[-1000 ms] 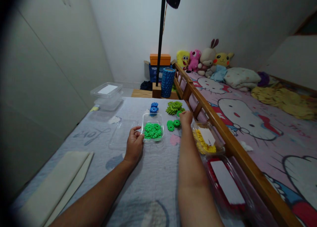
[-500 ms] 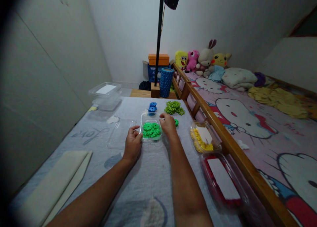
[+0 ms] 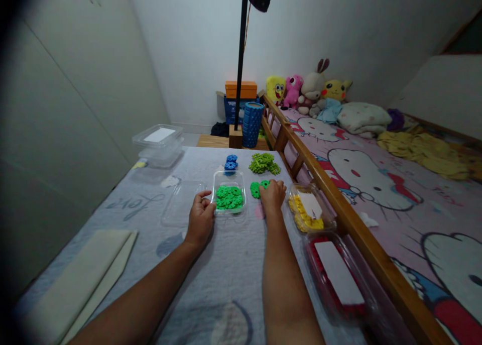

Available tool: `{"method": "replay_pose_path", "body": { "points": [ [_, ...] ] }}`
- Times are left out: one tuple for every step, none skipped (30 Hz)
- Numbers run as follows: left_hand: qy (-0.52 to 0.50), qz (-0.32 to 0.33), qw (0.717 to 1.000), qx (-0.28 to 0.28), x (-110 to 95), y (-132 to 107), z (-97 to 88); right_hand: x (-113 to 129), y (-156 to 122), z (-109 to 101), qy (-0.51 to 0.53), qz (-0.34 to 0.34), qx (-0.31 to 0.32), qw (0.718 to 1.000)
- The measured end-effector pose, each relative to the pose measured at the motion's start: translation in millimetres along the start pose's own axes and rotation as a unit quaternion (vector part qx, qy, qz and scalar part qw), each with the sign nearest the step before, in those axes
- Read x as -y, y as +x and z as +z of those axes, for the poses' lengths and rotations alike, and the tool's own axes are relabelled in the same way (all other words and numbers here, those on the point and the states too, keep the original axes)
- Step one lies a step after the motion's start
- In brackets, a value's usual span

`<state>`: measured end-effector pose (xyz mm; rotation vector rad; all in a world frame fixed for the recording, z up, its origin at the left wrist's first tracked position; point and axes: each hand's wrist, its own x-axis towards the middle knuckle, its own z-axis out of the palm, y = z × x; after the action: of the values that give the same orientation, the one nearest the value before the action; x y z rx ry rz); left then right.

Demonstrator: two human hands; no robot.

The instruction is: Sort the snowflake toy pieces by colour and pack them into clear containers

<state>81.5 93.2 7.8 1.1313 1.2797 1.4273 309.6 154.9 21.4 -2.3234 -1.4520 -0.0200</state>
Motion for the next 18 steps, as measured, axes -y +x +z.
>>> {"method": "replay_pose_path", "body": {
  "points": [
    [0.001, 0.001, 1.0, -0.001, 0, 0, 0.0, 0, 0, 0, 0.003, -0.001, -0.001, 1.0],
    [0.003, 0.001, 1.0, -0.002, 0, 0, 0.0, 0, -1, 0, 0.006, -0.004, -0.004, 1.0],
    [0.005, 0.001, 1.0, -0.003, 0, 0, 0.0, 0, -1, 0, 0.01, -0.005, -0.008, 1.0],
    [0.005, 0.001, 1.0, -0.004, 0, 0, 0.0, 0, -1, -1, 0.015, -0.006, -0.013, 1.0],
    [0.005, 0.001, 1.0, -0.004, 0, 0, 0.0, -1, -2, -2, 0.02, -0.007, -0.019, 1.0],
    [0.004, 0.001, 1.0, -0.003, 1, 0, -0.1, -1, -1, -3, 0.026, -0.008, -0.028, 0.999],
    [0.004, 0.0, 1.0, -0.001, 1, 0, -0.2, 0, -1, -5, 0.034, -0.012, -0.037, 0.999],
    [0.003, 0.001, 1.0, -0.001, 1, 0, -0.3, 1, 1, -7, 0.044, -0.02, -0.045, 0.998],
    [0.004, 0.001, 1.0, -0.001, 2, 1, -0.3, 3, 2, -10, 0.058, -0.037, -0.049, 0.996],
    [0.005, 0.002, 1.0, -0.002, 2, 1, -0.3, 6, 3, -13, 0.075, -0.06, -0.045, 0.994],
    [0.006, 0.002, 1.0, -0.002, 2, 1, -0.3, 11, 4, -17, 0.092, -0.09, -0.033, 0.991],
    [0.007, 0.002, 1.0, -0.003, 2, 1, -0.2, 16, 4, -20, 0.109, -0.124, -0.015, 0.986],
    [0.007, 0.002, 1.0, -0.002, 2, 1, 0.0, 23, 2, -23, 0.122, -0.157, 0.005, 0.98],
    [0.006, 0.001, 1.0, -0.002, 2, 1, 0.1, 30, -1, -25, 0.129, -0.187, 0.023, 0.974],
    [0.005, 0.0, 1.0, -0.001, 2, 1, 0.2, 37, -5, -27, 0.13, -0.21, 0.037, 0.968],
    [0.004, 0.001, 1.0, -0.001, 2, 1, 0.3, 45, -11, -28, 0.124, -0.227, 0.045, 0.965],
    [0.004, 0.003, 1.0, -0.001, 2, 1, 0.4, 52, -17, -28, 0.114, -0.24, 0.05, 0.963],
    [0.005, 0.005, 1.0, -0.001, 2, 1, 0.3, 59, -24, -28, 0.102, -0.247, 0.053, 0.962]
  ]
}}
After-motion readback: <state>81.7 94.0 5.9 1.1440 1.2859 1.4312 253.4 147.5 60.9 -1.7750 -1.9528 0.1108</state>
